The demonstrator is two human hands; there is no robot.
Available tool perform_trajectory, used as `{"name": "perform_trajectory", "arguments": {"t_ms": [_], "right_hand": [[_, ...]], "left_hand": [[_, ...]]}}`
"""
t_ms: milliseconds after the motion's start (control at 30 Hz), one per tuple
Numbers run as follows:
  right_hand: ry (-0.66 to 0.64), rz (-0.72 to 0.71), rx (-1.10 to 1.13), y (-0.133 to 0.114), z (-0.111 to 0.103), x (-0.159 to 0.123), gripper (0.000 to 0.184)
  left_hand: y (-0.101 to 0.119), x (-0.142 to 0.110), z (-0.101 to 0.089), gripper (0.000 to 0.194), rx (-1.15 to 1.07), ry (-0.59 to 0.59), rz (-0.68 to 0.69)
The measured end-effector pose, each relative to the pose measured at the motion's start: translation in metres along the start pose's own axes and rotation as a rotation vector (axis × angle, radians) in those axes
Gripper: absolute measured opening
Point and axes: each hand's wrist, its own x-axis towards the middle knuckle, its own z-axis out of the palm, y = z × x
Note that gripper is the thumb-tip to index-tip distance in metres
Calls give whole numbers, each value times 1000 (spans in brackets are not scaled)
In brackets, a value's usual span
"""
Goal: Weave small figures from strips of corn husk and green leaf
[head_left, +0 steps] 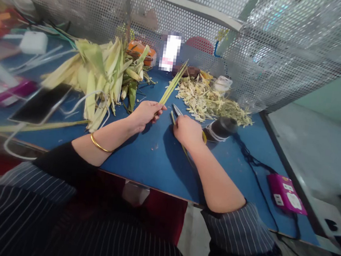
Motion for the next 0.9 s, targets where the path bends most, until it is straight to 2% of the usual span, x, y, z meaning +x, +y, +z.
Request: {"name": "perform_trajectory", "arguments": {"t_ms": [67, 133, 200, 267, 400, 467, 633, 900], "right_hand": [[66, -29, 92, 3, -2, 0, 15], [229, -83, 250, 8, -10, -1, 15], [416, -158, 414, 13, -21, -5, 18], [480, -297, 477, 16, -32, -8, 22], [423, -616, 202, 19, -41, -8, 25], [371, -689, 83, 18, -39, -7, 28], [408, -662, -43, 17, -33, -5, 31], [477, -650, -90, 17, -29, -3, 32]], "left_hand": [[-1, 0, -1, 18, -25, -6, -24], [-1, 1, -2, 15, -47, 5, -51], [-1, 1, -2, 13, -55, 16, -80], [0, 2, -3, 12, -51, -4, -121], [1, 2, -4, 10, -78, -150, -202], [1, 1, -4, 14, -82, -218, -213], [0, -5, 0, 18, 66, -270, -219], [-3, -8, 3, 19, 121, -294, -166]]}}
